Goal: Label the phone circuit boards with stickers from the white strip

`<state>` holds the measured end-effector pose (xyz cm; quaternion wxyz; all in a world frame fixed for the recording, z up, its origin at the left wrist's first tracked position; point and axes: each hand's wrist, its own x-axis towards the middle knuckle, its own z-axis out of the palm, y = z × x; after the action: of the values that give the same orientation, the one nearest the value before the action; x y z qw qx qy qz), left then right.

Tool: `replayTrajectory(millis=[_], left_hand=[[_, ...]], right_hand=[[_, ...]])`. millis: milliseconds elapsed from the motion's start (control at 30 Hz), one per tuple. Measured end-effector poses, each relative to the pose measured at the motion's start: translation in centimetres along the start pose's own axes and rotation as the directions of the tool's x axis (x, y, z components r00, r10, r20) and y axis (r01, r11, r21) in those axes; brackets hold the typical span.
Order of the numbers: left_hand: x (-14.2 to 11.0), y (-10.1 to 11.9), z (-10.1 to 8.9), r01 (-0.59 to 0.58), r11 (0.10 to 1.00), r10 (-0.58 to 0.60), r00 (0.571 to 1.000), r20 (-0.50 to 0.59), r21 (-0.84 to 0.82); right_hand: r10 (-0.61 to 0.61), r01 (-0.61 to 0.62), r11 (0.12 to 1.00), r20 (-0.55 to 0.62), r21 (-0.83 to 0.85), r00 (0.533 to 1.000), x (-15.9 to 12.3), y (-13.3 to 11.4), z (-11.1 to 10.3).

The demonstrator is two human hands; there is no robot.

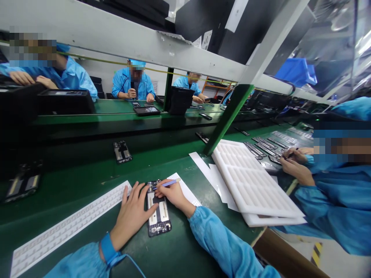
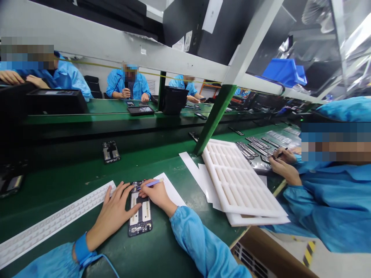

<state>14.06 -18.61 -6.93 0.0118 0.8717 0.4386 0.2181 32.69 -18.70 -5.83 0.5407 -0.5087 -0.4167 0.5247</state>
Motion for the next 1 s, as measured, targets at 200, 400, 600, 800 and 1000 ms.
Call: replayTrajectory(millis=[200,400,600,800,1000], left_hand=[[0.0,0.1,0.0,0.001,1.000,-0.001,1.000,-0.006,0.004],[-0.2,0.0,0.0,0.008,1.000,-0.008,1.000,-0.006,-0.002],[-0.4,0.9,-1.4,-0.038,0.997,0.036,0.999,0.034,0.065],[-3.3,0.5,-3.3,-0.004,0.994,0.009,0.999,-0.041,0.111],[-9.0,-5.6,-6.0,0.207,0.952,-0.167,0.968,-0.187,0.224]], right_hand=[[-0.002,0.002,1.000,-0.005,-0.012,1.000,-0.1,-0.2,0.1],[-0.002,0.002,0.999,-0.002,-0.036,1.000,-0.1,-0.4,0.2],[-0.074,0.062,0.992,-0.109,-0.111,0.991,-0.5,-0.4,0.3],[-0.169,0.158,0.985,-0.192,-0.070,0.967,-1.4,-1.1,1.2],[-0.010,0.023,0.997,0.169,-0.074,0.986,-1.1,-0.9,8.9]])
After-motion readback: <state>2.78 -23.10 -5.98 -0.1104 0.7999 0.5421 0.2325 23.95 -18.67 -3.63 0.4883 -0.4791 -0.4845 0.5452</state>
